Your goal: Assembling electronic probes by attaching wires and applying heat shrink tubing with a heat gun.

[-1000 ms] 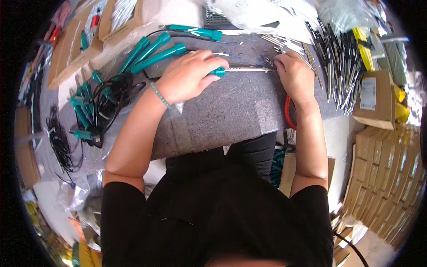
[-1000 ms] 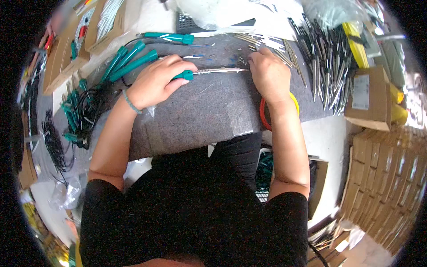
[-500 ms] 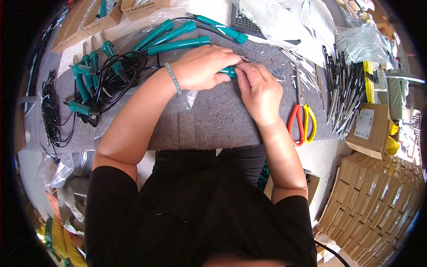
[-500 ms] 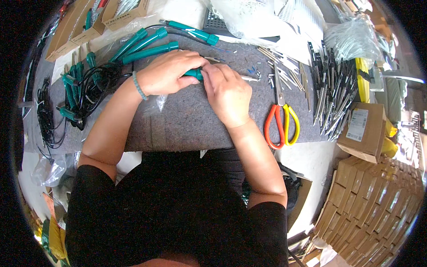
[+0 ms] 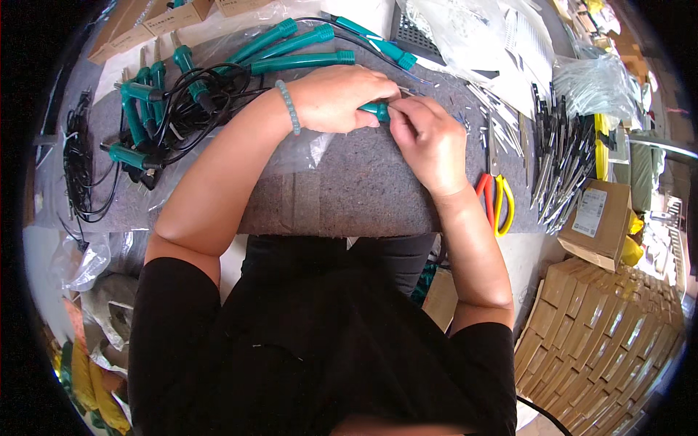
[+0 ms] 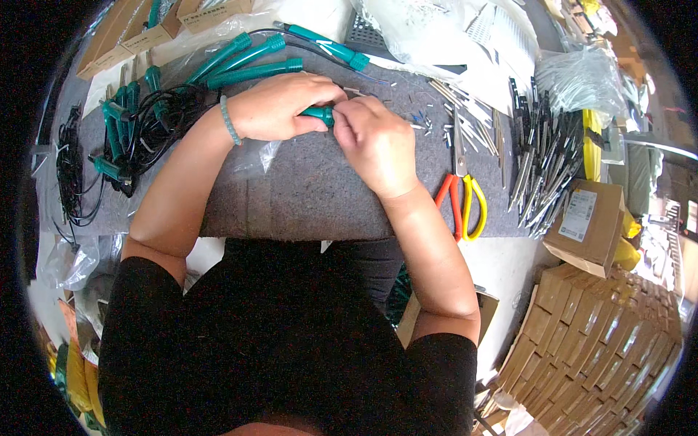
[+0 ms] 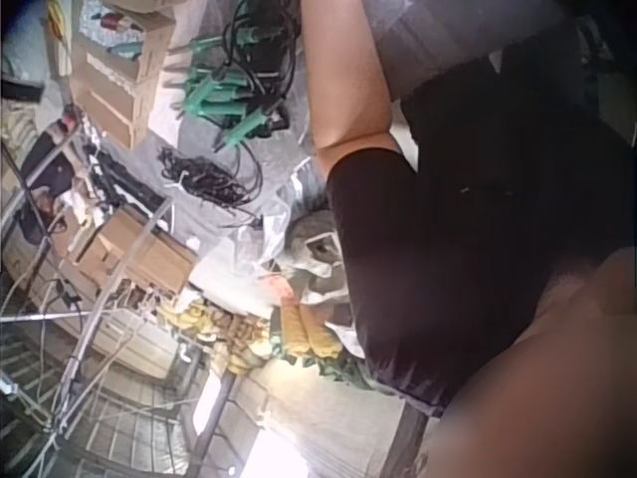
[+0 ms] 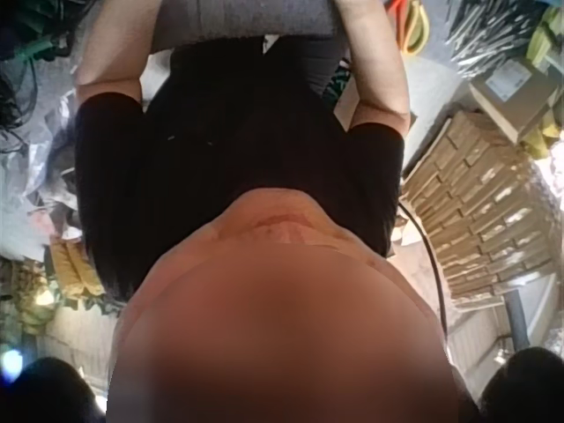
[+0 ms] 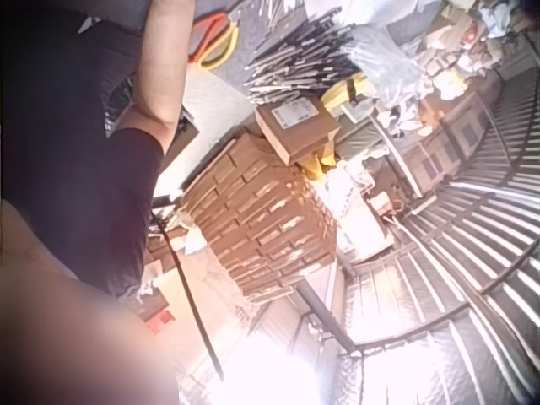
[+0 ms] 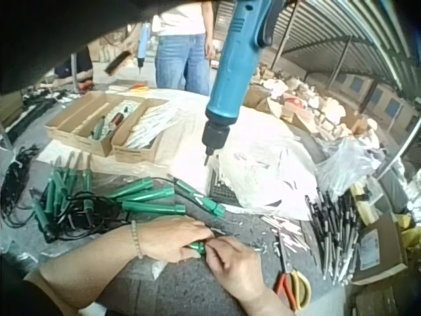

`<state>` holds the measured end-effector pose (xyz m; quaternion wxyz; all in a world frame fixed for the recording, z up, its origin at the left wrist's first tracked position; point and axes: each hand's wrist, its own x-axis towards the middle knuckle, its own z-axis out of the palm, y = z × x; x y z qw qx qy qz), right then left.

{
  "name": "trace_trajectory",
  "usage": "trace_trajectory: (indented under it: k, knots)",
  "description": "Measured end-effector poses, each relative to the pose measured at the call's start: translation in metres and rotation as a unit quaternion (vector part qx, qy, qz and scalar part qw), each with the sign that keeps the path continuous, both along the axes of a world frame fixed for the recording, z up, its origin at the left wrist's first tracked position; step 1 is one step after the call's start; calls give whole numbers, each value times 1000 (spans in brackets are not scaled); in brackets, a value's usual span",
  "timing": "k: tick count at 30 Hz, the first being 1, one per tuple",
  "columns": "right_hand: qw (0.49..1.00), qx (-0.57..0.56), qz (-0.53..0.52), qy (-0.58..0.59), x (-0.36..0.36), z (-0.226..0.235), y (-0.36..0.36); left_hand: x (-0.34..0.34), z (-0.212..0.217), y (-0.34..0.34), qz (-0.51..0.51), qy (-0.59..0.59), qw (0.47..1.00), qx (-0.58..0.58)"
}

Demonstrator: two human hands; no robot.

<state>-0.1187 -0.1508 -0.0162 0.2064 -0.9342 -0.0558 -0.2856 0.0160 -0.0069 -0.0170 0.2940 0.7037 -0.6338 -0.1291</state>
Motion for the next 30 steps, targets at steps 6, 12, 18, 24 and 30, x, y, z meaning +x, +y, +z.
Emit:
trace_trajectory:
  k: [6, 12, 18, 24, 30]
  knots:
    - [996, -63, 15, 61, 3, 9, -1, 7, 0, 3, -24, 35, 999, 17]
    - [990, -124, 39, 56, 7, 7, -3, 10, -1, 3, -25, 46, 998, 19]
    - [979, -197, 19, 54, -3, 7, 3, 11, 1, 2, -34, 64, 997, -4]
    - [998, -42, -18, 52, 2, 29, -14, 9, 3, 4, -31, 84, 995, 45]
    - [922, 317, 5, -221, 103, 125, -23, 11, 2, 3, -25, 87, 995, 31]
